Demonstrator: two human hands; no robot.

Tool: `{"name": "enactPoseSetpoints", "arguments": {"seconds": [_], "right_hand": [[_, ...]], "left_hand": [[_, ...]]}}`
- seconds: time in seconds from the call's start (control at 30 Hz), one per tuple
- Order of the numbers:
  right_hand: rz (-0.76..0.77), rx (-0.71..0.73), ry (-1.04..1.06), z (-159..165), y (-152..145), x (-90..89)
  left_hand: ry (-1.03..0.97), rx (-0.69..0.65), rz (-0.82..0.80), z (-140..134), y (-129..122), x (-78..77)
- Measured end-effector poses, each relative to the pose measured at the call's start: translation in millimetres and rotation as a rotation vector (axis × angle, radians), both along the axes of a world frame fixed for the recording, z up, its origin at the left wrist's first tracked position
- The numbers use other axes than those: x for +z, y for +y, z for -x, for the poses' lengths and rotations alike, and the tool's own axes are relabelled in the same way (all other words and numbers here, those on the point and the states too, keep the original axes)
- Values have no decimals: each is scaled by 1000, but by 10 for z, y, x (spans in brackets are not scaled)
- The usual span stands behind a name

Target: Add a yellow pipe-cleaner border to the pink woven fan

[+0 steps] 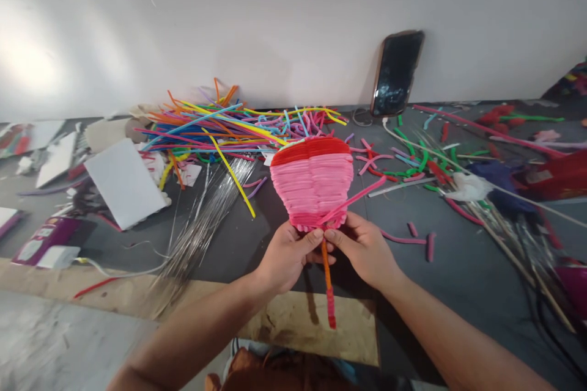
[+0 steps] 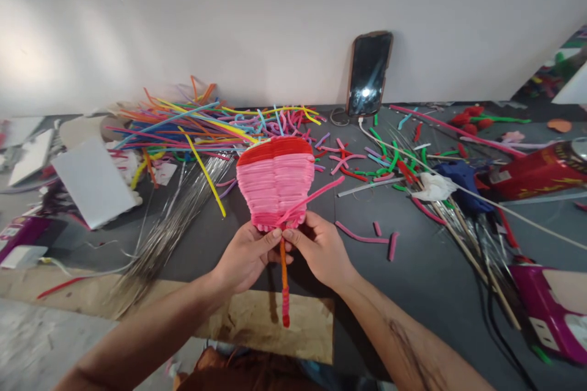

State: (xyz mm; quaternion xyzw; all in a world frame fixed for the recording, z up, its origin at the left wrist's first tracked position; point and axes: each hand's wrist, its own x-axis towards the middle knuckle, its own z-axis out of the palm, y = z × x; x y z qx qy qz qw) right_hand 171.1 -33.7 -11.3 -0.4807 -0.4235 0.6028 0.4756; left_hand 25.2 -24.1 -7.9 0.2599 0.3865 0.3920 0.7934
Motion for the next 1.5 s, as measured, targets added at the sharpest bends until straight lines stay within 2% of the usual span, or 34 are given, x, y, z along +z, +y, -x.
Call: {"name": "enactPoseSetpoints", "arguments": {"seconds": [0.17,0.23,0.3,0.37,0.47,0.57,0.63,0.7,0.8,0.9,1.0,1.17,1.3,1.5], "right_hand": [[-30,44,-154,-45,-8,0],[-58,-53,-251,-101,-3,-6],[-219,-270,-380,-170,4,-8],[-479,-416,-547,-236,13,3],[-756,-335,-880,-301,27,34],[-824,-266,-1047,-323,41,48],[-822,-266,-1027,-324,47,38],[-771,-222,-908,-317,46,25],[-535,-131,-653,-292,35,31],[-254,-124,-498,-266,28,80],[-122,-100,-368,-261,37,130],[-115,11,-239,-277,39,140],[-109,36,-234,-271,22,122],[-120,48,-296,-226,-9,104]], "left_hand": [[92,21,-65,-1,11,22],[147,63,-97,5,35,41],[204,105,-126,12,56,55],[249,112,-152,16,64,61],[293,68,-178,12,49,70],[309,21,-198,8,25,87],[300,2,-204,15,15,98],[277,-11,-196,29,9,103],[224,-40,-171,62,4,97],[163,-65,-158,94,-3,91],[116,-89,-162,111,-8,106],[73,-115,-97,104,7,168],[86,-86,-53,87,27,180],[206,10,-56,56,48,128]]}}
